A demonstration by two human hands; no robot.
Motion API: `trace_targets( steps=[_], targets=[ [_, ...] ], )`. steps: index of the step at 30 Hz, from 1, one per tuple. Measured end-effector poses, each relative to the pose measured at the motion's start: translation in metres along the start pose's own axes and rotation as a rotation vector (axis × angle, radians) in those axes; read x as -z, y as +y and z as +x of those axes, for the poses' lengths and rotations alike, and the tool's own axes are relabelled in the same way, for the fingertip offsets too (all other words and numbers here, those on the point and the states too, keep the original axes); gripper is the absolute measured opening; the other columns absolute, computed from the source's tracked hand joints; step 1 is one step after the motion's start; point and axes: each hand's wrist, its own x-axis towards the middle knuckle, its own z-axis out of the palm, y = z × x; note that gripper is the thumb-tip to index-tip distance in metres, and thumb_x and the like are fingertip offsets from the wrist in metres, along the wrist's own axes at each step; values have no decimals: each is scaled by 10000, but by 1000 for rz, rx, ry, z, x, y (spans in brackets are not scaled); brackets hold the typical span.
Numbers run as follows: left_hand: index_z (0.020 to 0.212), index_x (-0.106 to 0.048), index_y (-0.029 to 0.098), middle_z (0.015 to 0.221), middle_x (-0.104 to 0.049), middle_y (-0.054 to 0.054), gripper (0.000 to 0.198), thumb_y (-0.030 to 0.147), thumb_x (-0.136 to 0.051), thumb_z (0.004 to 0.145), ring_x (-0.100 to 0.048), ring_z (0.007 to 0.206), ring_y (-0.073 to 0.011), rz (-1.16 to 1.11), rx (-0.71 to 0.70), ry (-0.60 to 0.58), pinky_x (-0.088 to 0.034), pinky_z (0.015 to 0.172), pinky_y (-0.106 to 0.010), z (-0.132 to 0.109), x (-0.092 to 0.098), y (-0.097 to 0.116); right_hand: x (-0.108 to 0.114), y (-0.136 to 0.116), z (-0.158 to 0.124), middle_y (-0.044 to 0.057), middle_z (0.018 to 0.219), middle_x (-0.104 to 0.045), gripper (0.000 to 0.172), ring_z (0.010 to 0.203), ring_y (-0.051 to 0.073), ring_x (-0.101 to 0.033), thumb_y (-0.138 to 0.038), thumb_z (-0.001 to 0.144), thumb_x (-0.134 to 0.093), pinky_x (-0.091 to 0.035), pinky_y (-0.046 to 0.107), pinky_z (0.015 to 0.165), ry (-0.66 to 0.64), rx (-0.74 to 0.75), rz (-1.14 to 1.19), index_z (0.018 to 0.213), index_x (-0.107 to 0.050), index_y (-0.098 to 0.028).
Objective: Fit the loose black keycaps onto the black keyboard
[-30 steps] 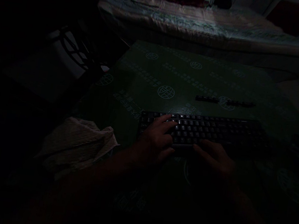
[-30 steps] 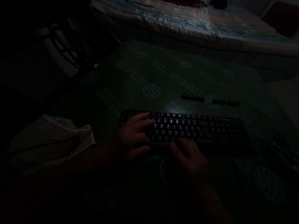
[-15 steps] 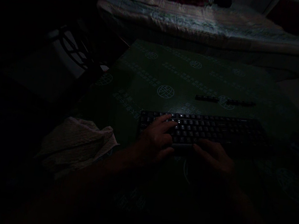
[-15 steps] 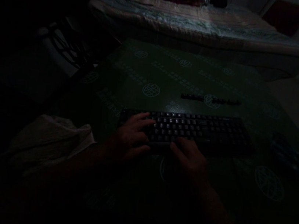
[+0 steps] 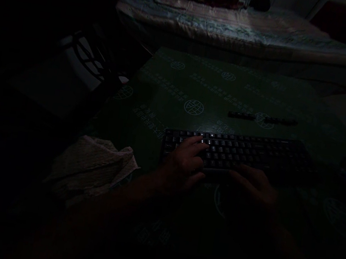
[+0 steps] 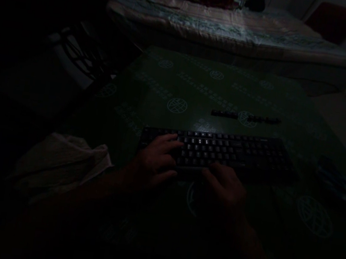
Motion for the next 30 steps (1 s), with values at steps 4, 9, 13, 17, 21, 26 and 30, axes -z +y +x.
trace_targets(
  steps=[4,9,13,17,21,26,30],
  targets=[
    [731,-623,108,1213,-573,-189,73,170,-636,767,-397,1268,-357,11,-2,20,-413,969,-579,0,1,1,-1,0,2,81,1047,-621,290,936,209,-603,-166,834,-553,-535,330,737,62,43,-2,1107,-609,-247],
    [732,-630,111,1203,-578,-183,64,169,-643,759,-408,1258,-359,18,9,6,-417,974,-566,0,2,2,-6,2,-2,92,1104,-603,281,969,205,-603,-194,839,-552,-545,331,749,84,20,12,1103,-622,-259],
    [721,-625,111,1208,-575,-183,75,173,-658,745,-410,1255,-361,26,11,8,-419,971,-568,0,2,2,-6,2,-1,96,1101,-604,245,962,206,-600,-189,841,-557,-544,338,746,76,10,8,1066,-637,-245],
    [731,-630,113,1213,-571,-173,57,162,-643,758,-408,1261,-349,34,3,-2,-418,971,-569,0,1,2,-4,1,3,99,1080,-619,264,960,204,-603,-146,825,-576,-540,338,762,90,32,47,1068,-639,-227],
    [714,-629,118,1210,-576,-164,66,166,-656,751,-402,1267,-342,10,-25,-4,-416,979,-556,0,1,0,-2,0,2,106,1080,-634,281,980,214,-606,-164,828,-576,-547,355,768,89,53,72,1096,-635,-224],
    [721,-632,118,1212,-578,-177,59,162,-648,756,-405,1266,-342,-23,-49,-18,-416,975,-561,0,2,-1,-2,1,0,112,1092,-634,291,979,219,-612,-161,823,-581,-556,357,754,87,55,82,1103,-633,-222],
    [733,-638,107,1207,-580,-189,64,160,-635,768,-410,1260,-342,-30,-47,-15,-414,982,-559,0,2,0,-1,1,0,94,1075,-640,314,963,206,-617,-144,824,-579,-557,345,749,107,70,92,1121,-617,-241]
  ],
)
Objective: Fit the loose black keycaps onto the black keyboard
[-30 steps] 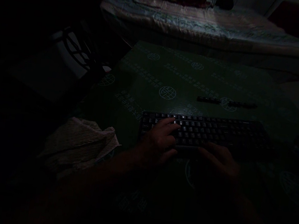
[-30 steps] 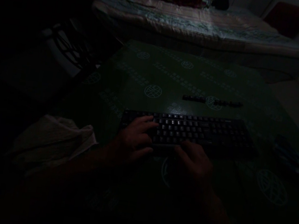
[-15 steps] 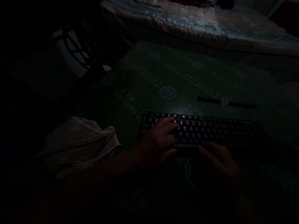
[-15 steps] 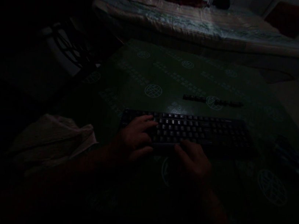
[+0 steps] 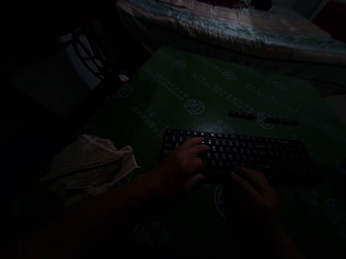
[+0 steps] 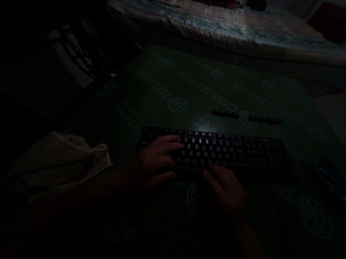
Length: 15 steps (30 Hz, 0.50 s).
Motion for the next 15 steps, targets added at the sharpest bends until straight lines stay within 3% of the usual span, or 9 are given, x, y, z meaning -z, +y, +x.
trace_targets(
  steps=[15],
  targets=[
    [763,-623,119,1167,-607,-165,34,142,-612,785,-456,1232,-329,59,2,28,-438,968,-558,-1,-2,1,-2,2,-1,97,1066,-649,288,962,210,-625,-181,838,-565,-566,348,752,-18,-23,-38,1112,-630,-241]
  ],
)
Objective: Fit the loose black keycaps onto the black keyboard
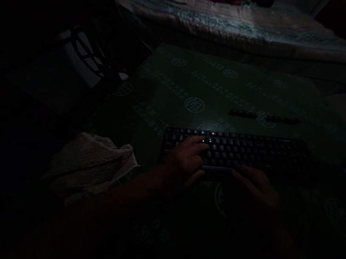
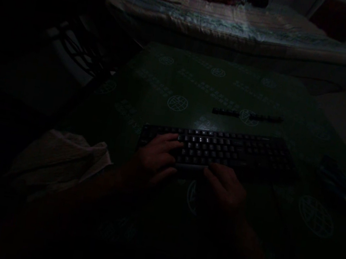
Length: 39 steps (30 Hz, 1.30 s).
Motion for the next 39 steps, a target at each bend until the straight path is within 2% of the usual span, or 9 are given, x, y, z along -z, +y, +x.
trace_targets(
  steps=[7,13,20,27,34,39],
  targets=[
    [718,-611,114,1169,-601,-193,87,165,-600,787,-428,1248,-342,22,-53,33,-444,948,-574,-2,-9,-5,0,-1,-1,107,1098,-639,297,968,213,-628,-174,834,-575,-569,353,756,24,-15,-6,1121,-623,-236],
    [755,-622,96,1145,-615,-184,94,151,-580,818,-466,1223,-313,10,-15,29,-457,967,-521,0,-3,0,2,-3,5,97,1028,-653,244,916,195,-635,-147,836,-574,-567,324,741,33,-10,-14,1063,-630,-216],
    [735,-627,91,1119,-627,-184,113,153,-586,819,-480,1208,-312,0,-29,33,-460,963,-517,1,-2,2,5,-5,7,88,1041,-665,312,939,198,-639,-133,850,-537,-560,331,764,28,-8,21,1138,-605,-232],
    [750,-630,62,1109,-630,-213,119,146,-585,821,-501,1187,-318,-5,-37,33,-461,973,-500,1,-3,2,4,-7,8,73,1007,-682,258,905,176,-647,-150,842,-566,-555,290,747,60,-73,26,1075,-643,-228],
    [748,-619,101,1107,-638,-173,96,145,-575,822,-514,1177,-303,10,-47,34,-475,951,-516,0,-3,1,5,-6,10,84,972,-680,240,879,168,-643,-134,817,-605,-549,273,734,62,-42,15,1048,-642,-184],
    [751,-612,99,1115,-633,-180,76,151,-596,804,-511,1180,-312,10,-54,39,-471,958,-516,-1,-4,1,7,-10,12,59,942,-685,209,849,163,-647,-169,832,-589,-553,273,701,54,-73,1,1025,-652,-217]
  ],
)
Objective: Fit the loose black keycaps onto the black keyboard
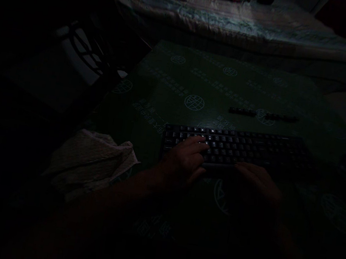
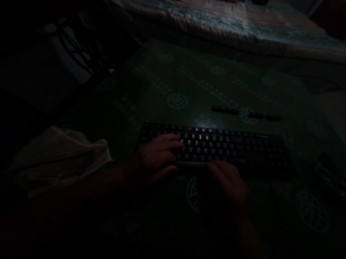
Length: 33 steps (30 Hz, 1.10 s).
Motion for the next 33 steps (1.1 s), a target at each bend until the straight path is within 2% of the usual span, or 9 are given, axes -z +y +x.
trace_targets(
  steps=[10,24,30,33],
  targets=[
    [763,-610,105,1121,-628,-163,49,135,-596,799,-498,1194,-306,-8,55,-31,-464,963,-518,1,2,4,-1,2,-1,80,974,-667,223,881,170,-635,-126,816,-605,-554,293,735,-3,45,6,1025,-639,-196],
    [767,-606,92,1126,-619,-188,69,157,-607,790,-490,1194,-326,-48,18,-20,-459,973,-511,-1,0,1,-3,7,-7,71,978,-679,217,885,170,-643,-173,837,-582,-560,299,736,-5,34,25,1037,-652,-219],
    [813,-604,93,1169,-600,-192,74,159,-570,819,-459,1231,-309,-41,39,-13,-451,988,-512,-5,0,5,-2,5,-11,81,1031,-666,296,937,177,-635,-168,844,-576,-559,295,758,-26,35,66,1131,-620,-226],
    [804,-603,95,1173,-602,-193,66,148,-567,816,-466,1222,-302,-34,49,7,-477,964,-494,-7,-1,8,2,7,-13,91,1078,-653,314,981,179,-627,-210,897,-505,-553,289,789,-75,13,58,1201,-584,-230]
  ],
)
